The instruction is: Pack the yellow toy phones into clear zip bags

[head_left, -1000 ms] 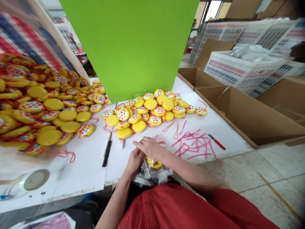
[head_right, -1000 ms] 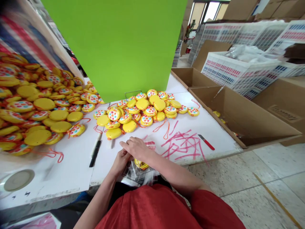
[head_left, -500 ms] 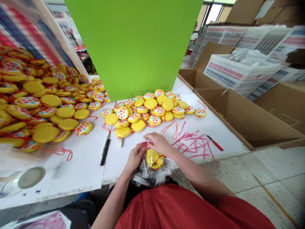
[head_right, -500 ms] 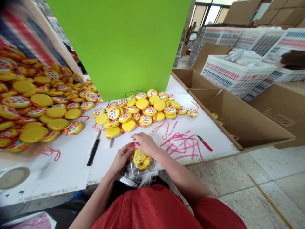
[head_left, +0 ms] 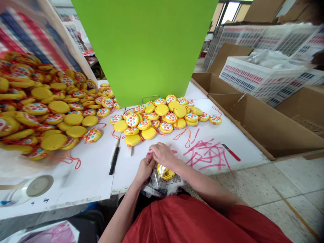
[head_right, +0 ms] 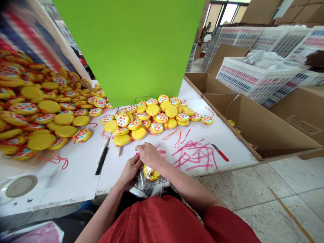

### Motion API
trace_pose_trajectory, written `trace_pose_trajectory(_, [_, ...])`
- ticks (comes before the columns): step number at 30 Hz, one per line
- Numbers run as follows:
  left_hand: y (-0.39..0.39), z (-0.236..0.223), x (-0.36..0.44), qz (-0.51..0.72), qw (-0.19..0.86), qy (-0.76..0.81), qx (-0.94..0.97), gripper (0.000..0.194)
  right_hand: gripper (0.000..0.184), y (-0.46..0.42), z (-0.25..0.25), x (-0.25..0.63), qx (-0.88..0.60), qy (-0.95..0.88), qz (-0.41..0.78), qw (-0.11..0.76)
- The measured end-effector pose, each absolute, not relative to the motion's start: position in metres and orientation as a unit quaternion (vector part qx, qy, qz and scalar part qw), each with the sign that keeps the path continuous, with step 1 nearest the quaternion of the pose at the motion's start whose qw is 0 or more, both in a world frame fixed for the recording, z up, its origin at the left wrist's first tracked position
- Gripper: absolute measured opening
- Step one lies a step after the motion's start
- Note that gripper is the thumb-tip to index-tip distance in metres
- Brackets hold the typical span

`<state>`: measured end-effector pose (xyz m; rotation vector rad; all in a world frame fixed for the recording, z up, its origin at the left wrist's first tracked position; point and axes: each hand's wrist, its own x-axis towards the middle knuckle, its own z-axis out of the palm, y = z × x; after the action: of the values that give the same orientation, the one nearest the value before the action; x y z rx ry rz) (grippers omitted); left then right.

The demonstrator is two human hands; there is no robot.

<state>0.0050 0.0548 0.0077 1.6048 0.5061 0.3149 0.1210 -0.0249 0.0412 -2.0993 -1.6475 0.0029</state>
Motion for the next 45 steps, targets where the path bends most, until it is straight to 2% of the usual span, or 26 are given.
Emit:
trace_pose_trajectory(3, [0.053, 0.009, 0.005, 0.115, 0.695, 0.215, 0.677, 0.038, 0.024, -0.032, 0.031, 0.151, -0.804, -0.485, 0.029, 0.343])
trace_pose_trajectory(5, [0.051, 0.011, 0.005, 0.109, 0.702, 0.238, 0.663, 0.045, 0.017, -0.046, 0.025, 0.184, -0.827, -0.436, 0.025, 0.354])
trace_pose_trajectory(7, [0.051, 0.012, 0.005, 0.107, 0.705, 0.257, 0.652, 0.05, 0.012, -0.068, 0.02, 0.223, -0.855, -0.381, 0.017, 0.351])
trace_pose_trajectory(11, [0.05, 0.014, 0.005, 0.1, 0.735, 0.256, 0.619, 0.053, 0.018, -0.117, 0.014, 0.287, -0.913, -0.247, -0.022, 0.324])
trace_pose_trajectory(17, [0.049, 0.021, 0.003, 0.091, 0.75, 0.26, 0.601, 0.051, 0.018, -0.166, 0.013, 0.319, -0.951, -0.16, -0.059, 0.257])
trace_pose_trajectory(21, [0.05, 0.019, 0.003, 0.087, 0.752, 0.259, 0.6, 0.046, 0.044, -0.18, 0.023, 0.317, -0.957, -0.113, -0.14, 0.229])
trace_pose_trajectory(23, [0.051, 0.016, 0.004, 0.093, 0.747, 0.26, 0.604, 0.044, 0.053, -0.177, 0.029, 0.307, -0.946, -0.116, -0.199, 0.228])
trace_pose_trajectory(25, [0.052, 0.014, 0.004, 0.097, 0.747, 0.26, 0.604, 0.042, 0.053, -0.168, 0.034, 0.293, -0.933, -0.153, -0.233, 0.225])
trace_pose_trajectory(28, [0.051, 0.014, 0.003, 0.1, 0.752, 0.26, 0.597, 0.038, 0.039, -0.152, 0.036, 0.272, -0.927, -0.214, -0.221, 0.214])
trace_pose_trajectory(30, [0.05, 0.016, 0.003, 0.104, 0.748, 0.261, 0.601, 0.036, 0.027, -0.147, 0.036, 0.268, -0.939, -0.212, -0.181, 0.199])
trace_pose_trajectory(32, [0.05, 0.017, 0.002, 0.109, 0.742, 0.26, 0.608, 0.036, 0.023, -0.15, 0.035, 0.276, -0.956, -0.185, -0.134, 0.184])
trace_pose_trajectory(35, [0.05, 0.016, 0.002, 0.117, 0.737, 0.258, 0.613, 0.037, 0.029, -0.168, 0.038, 0.299, -0.972, -0.134, -0.096, 0.17])
trace_pose_trajectory(38, [0.052, 0.013, 0.002, 0.111, 0.733, 0.256, 0.62, 0.038, 0.043, -0.185, 0.045, 0.313, -0.977, -0.073, -0.112, 0.166])
trace_pose_trajectory(40, [0.052, 0.011, 0.002, 0.1, 0.735, 0.254, 0.62, 0.038, 0.046, -0.186, 0.05, 0.308, -0.971, -0.066, -0.144, 0.179])
trace_pose_trajectory(42, [0.052, 0.011, 0.002, 0.098, 0.741, 0.255, 0.613, 0.036, 0.037, -0.176, 0.052, 0.29, -0.957, -0.124, -0.15, 0.217])
trace_pose_trajectory(45, [0.052, 0.011, 0.003, 0.107, 0.748, 0.254, 0.603, 0.035, 0.028, -0.146, 0.048, 0.248, -0.914, -0.282, -0.055, 0.288])
